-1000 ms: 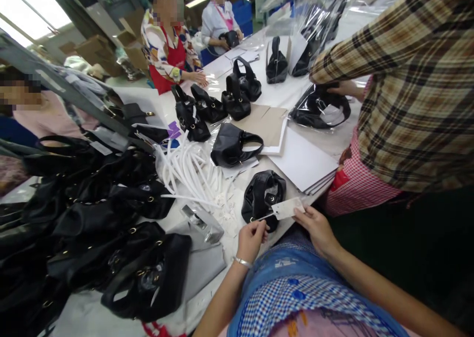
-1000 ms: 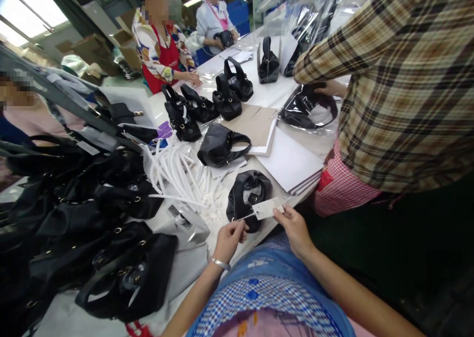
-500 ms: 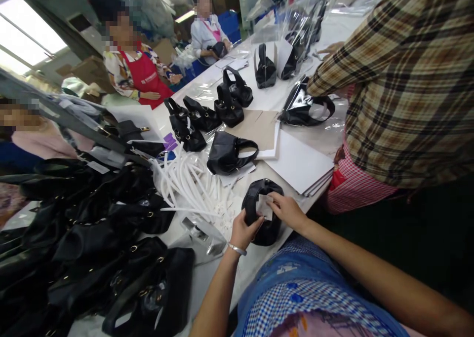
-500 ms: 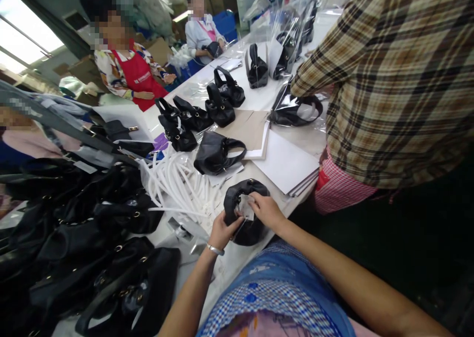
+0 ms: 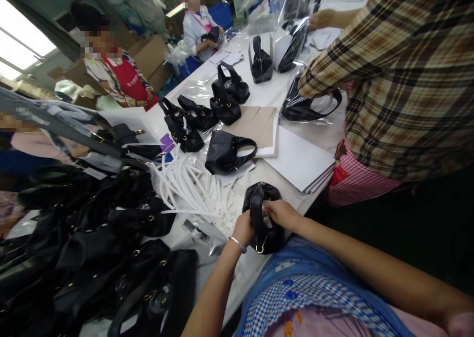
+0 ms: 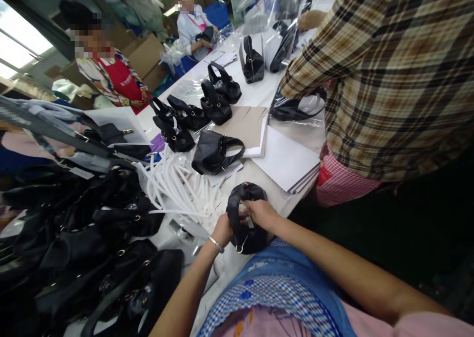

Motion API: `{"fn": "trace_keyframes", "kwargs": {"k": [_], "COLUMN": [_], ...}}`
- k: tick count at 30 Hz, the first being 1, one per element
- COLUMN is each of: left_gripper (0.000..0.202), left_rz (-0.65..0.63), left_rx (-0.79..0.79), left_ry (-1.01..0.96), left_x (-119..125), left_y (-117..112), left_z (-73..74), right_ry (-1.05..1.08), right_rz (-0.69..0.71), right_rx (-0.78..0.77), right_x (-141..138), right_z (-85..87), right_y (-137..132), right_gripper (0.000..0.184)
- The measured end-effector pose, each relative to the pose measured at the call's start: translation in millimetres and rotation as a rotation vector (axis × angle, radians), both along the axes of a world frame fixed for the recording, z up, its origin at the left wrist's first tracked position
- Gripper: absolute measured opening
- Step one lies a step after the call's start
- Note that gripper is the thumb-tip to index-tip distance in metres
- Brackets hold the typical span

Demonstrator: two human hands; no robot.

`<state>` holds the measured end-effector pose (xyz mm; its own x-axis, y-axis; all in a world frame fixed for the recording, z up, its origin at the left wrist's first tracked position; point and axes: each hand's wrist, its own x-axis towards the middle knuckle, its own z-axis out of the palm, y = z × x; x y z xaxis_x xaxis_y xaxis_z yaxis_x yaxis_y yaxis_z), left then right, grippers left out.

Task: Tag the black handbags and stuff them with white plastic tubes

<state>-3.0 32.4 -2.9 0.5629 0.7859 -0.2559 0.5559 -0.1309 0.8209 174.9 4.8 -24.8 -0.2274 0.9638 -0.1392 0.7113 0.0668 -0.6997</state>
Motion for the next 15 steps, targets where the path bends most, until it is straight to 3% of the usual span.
{"fn": "trace_keyframes", "kwargs": {"k": [4,8,12,15], "left_gripper": [0.018,0.022,0.030,0.036], "left_rz": [-0.073,-0.039,-0.001,0.026], "left_rx": [0.063,0.104,0.152,0.134], "left_ry": [0.096,0.191,0.230,0.185], "left_x": [2,4,5,3], "left_y": [5,0,-6,-7], "left_z": [-5.0,-12.9,-16.3,-15.0], "right_ry": [0.017,-0.220,-0.367,-0.447], "right_rz": [0.121,0.202,0.320,0.377], "right_rx": [0.136,0.247,0.288,0.338], "right_x": [16,21,23,26], "right_z": [0.4,9.7,19.4,19.4], "right_y": [-12,-24,-25,-18], "right_gripper": [0.046,0.035,0.050,0.033]}}
